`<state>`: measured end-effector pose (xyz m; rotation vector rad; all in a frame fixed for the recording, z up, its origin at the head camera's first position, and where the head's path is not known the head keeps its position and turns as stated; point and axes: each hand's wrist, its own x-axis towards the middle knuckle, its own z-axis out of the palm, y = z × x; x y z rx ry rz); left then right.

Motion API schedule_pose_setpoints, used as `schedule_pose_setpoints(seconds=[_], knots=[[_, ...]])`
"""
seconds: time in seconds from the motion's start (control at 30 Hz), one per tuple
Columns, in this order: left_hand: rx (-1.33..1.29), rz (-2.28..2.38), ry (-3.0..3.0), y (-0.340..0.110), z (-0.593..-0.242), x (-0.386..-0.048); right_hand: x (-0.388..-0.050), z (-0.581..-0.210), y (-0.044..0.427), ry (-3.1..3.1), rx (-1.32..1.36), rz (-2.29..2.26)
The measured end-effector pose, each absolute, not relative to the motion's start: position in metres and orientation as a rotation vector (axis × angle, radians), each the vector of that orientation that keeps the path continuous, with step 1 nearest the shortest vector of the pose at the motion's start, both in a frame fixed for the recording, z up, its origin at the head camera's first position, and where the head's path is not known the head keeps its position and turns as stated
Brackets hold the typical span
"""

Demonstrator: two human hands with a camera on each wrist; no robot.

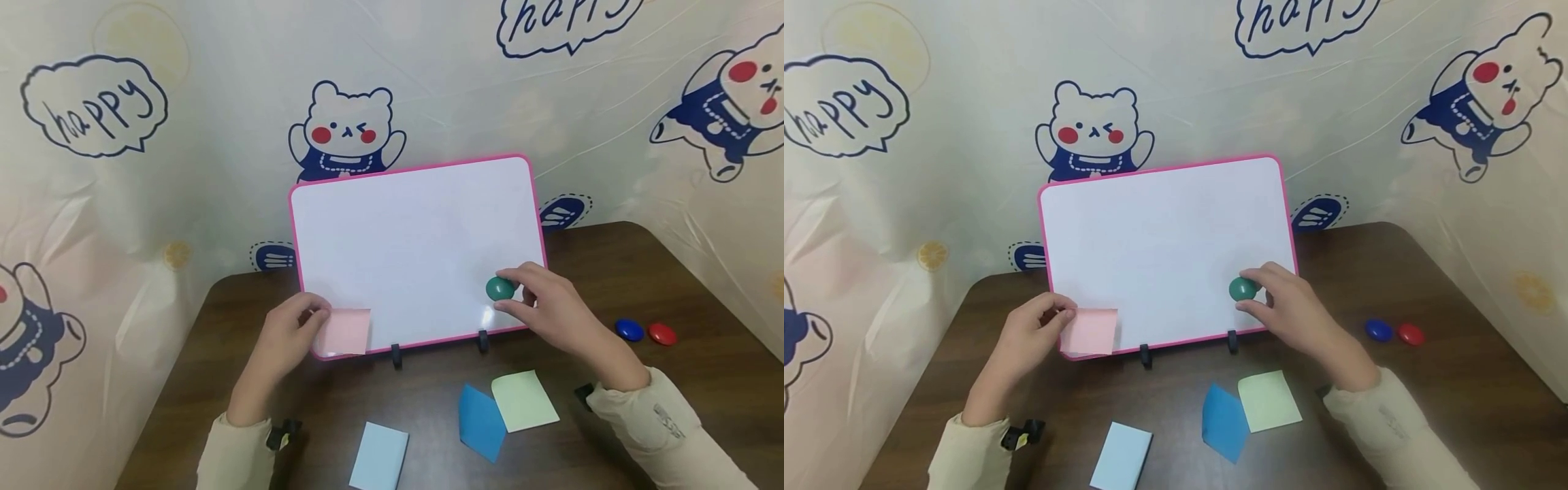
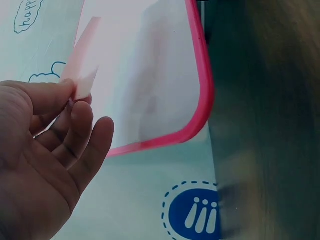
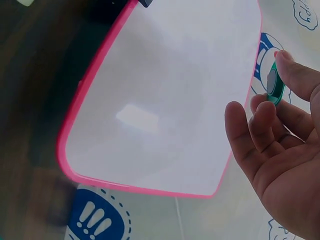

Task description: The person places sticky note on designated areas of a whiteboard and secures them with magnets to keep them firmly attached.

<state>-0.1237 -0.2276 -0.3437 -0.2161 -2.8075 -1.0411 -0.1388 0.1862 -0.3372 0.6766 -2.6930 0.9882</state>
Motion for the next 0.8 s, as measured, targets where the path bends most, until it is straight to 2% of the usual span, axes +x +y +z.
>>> schedule_pose_setpoints(seconds=[0.8], knots=[[-0.05,-1.115,-2.644,-0.22,-0.334,-0.161,-0.145,-0.327,0.165,-2.722,0.74,0.992]])
